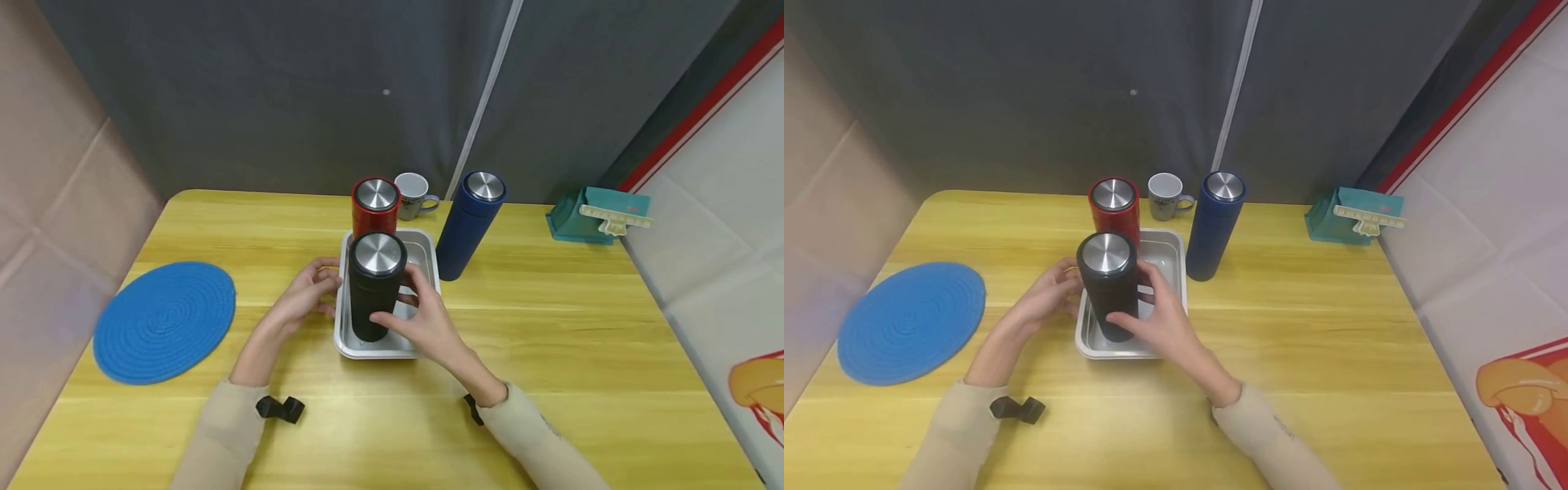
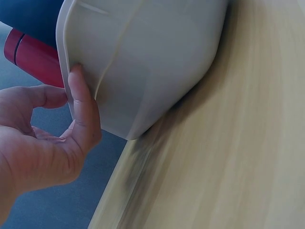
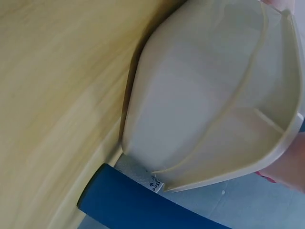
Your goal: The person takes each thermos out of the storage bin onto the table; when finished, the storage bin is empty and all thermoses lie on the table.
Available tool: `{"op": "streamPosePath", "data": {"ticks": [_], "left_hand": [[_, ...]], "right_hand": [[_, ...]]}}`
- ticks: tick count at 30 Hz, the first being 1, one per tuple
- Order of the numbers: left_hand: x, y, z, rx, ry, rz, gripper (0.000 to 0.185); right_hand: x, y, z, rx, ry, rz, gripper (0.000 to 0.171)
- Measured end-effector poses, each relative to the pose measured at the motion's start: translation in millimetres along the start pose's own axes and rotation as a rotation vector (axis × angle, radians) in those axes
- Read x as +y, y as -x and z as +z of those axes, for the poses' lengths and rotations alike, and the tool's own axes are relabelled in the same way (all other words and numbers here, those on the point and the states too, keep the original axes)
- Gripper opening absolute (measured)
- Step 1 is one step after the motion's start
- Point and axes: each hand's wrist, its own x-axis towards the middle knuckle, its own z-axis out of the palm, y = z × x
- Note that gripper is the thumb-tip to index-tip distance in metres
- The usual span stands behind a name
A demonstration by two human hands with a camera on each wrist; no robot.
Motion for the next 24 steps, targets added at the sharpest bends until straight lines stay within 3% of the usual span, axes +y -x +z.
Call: {"op": "streamPosePath", "data": {"ticks": [12,24], "left_hand": [[-1.3,1.3,0.1,0.003,0.012,0.008,0.046],[-1.9,-0.6,0.1,-0.009,0.005,0.006,0.048]], "right_hand": [[-1.1,1.4,-0.6,0.038,0.011,-0.047,0.072],[-30.9,1.4,-40.3,0.136,0.037,-0.138,0.067]]}}
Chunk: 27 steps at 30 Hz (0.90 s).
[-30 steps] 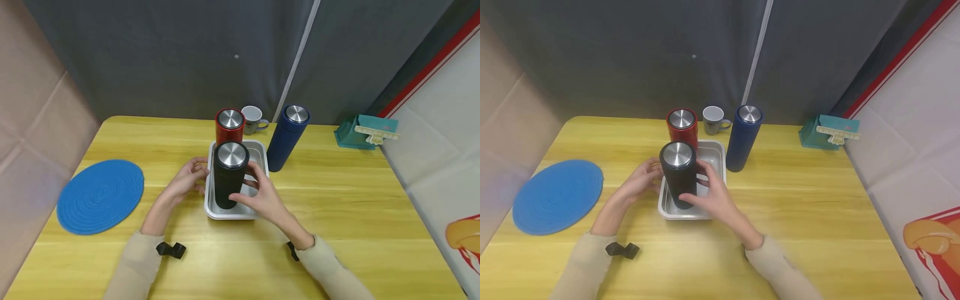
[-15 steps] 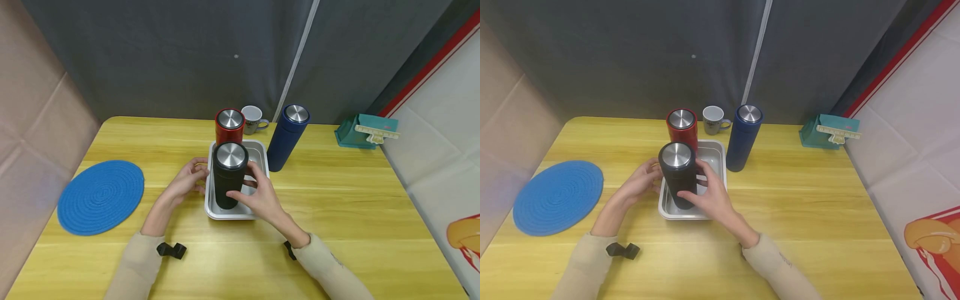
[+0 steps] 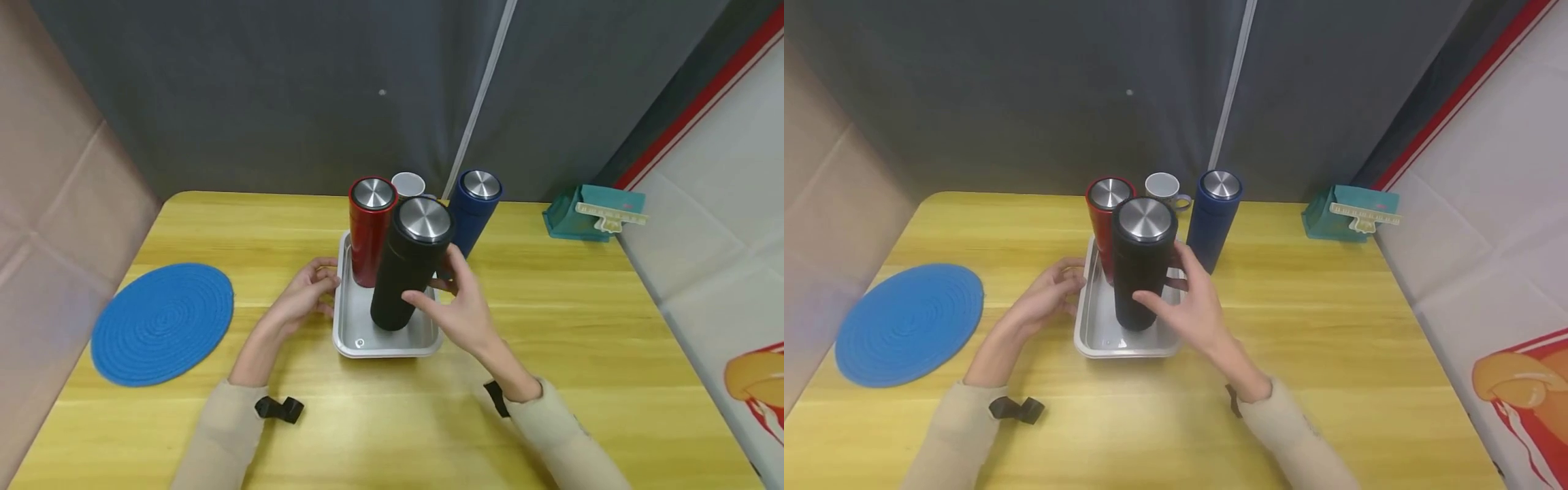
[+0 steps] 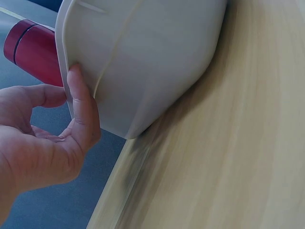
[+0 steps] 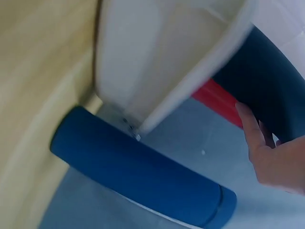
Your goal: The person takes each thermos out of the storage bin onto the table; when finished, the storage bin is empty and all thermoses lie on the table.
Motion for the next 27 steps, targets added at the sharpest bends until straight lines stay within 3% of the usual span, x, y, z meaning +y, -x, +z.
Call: {"op": "streamPosePath", "data": {"ticks": [11,27], "left_hand": [[-1.0,-2.0,-1.2,0.004,-0.005,-0.012,0.047],[1.8,-1.9,-0.3,0.006,0.004,-0.028,0.048]], "right_hand": [[-21.2,-10.5,-27.4,0.099,0.020,-0.059,0.072],[-19.1,-9.7,-67.9,0.219,0.078,-0.007,0.066]]}}
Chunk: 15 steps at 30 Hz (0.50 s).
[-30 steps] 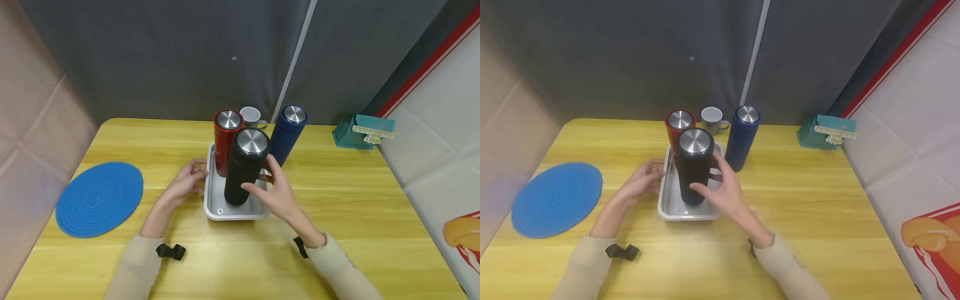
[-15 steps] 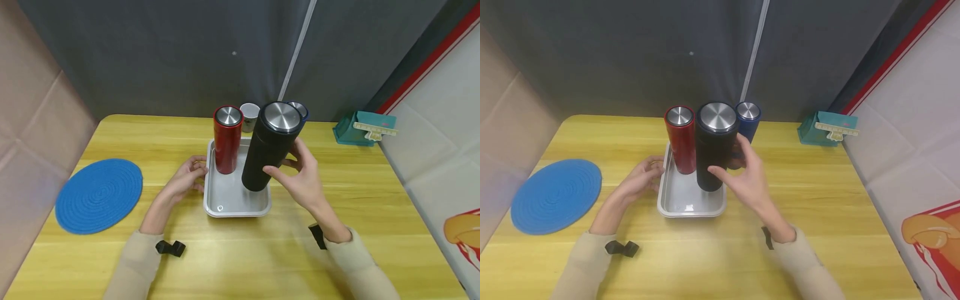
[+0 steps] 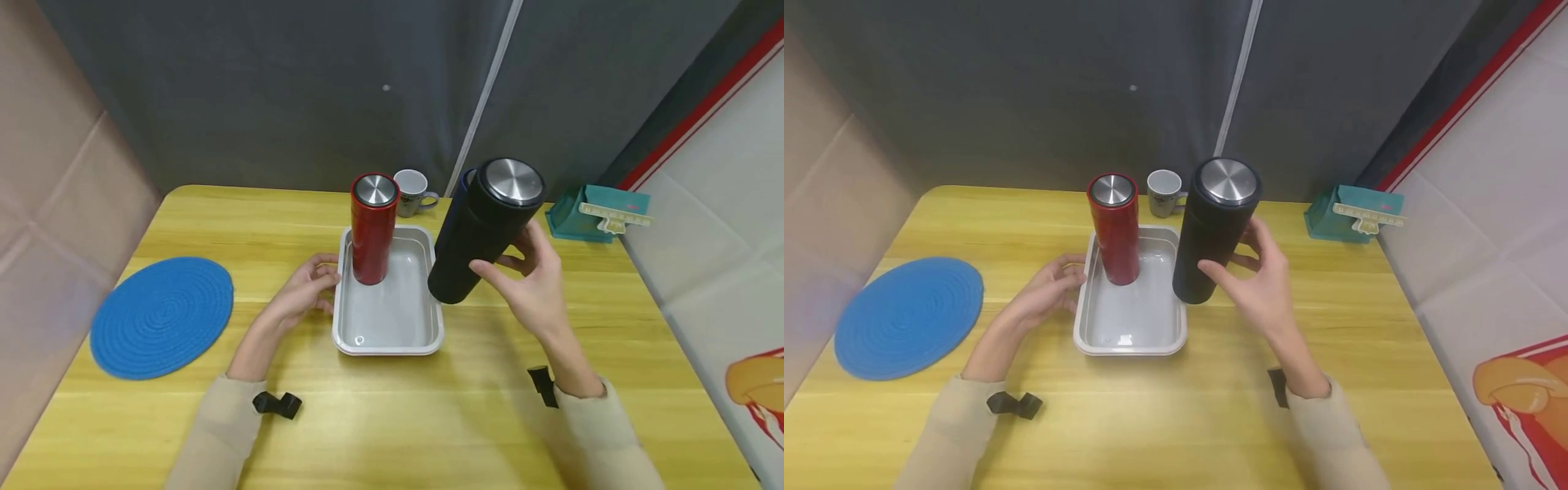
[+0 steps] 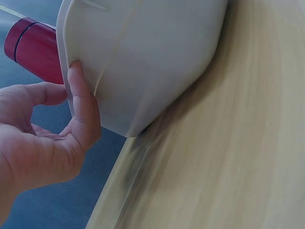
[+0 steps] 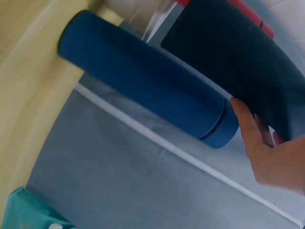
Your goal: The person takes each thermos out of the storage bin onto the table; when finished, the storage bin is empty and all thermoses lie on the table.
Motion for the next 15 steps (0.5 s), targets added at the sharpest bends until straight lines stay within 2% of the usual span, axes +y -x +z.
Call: {"op": "streamPosePath", "data": {"ticks": [10,15], "left_hand": [[-1.7,-0.7,0.7,-0.003,0.004,-0.006,0.048],[-3.0,-1.0,-1.2,0.001,0.007,-0.004,0.049]], "right_hand": [[24.6,4.8,-26.1,0.110,-0.042,0.027,0.065],[42.0,6.6,-35.6,0.132,-0.061,0.060,0.065]]}}
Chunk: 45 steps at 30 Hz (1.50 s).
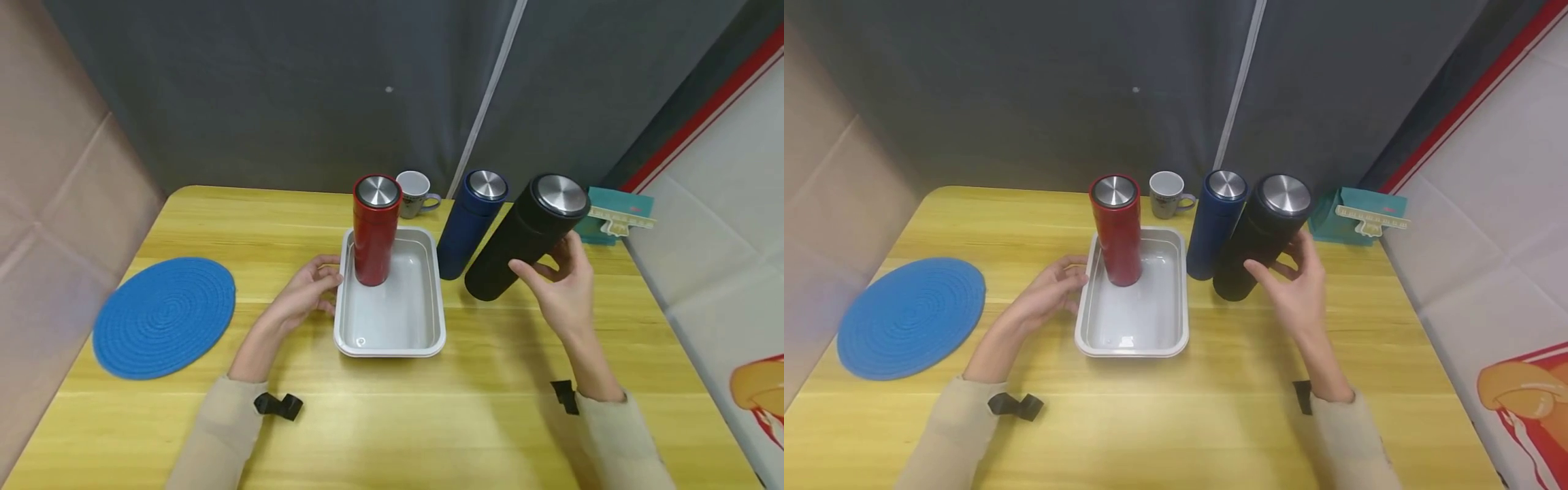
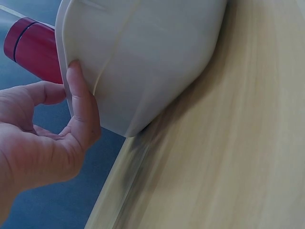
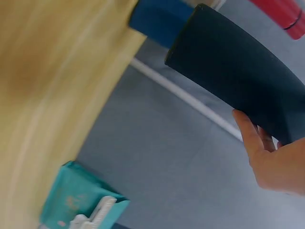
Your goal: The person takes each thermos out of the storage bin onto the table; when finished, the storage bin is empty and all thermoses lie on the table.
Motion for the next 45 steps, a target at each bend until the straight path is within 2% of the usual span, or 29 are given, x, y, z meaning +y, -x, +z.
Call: {"op": "streamPosePath", "data": {"ticks": [8,13,20,26,45], "left_hand": [[-0.5,1.5,-1.0,0.002,-0.007,0.003,0.050],[-0.3,1.2,-0.9,-0.001,-0.006,0.006,0.050],[0.2,1.6,-0.9,-0.006,-0.011,0.013,0.051],[0.8,2.7,-0.5,-0.014,-0.005,0.009,0.050],[0.0,1.0,-1.3,-0.013,0.012,0.012,0.049]], "right_hand": [[22.8,-7.8,-8.5,0.035,0.104,0.067,0.064],[33.5,-16.2,-8.9,0.054,0.102,0.105,0.063],[36.5,-22.4,-0.8,0.054,0.093,0.142,0.062],[40.7,-23.6,2.5,0.078,0.093,0.136,0.060],[42.8,-27.9,6.6,0.054,0.139,0.152,0.060]]}}
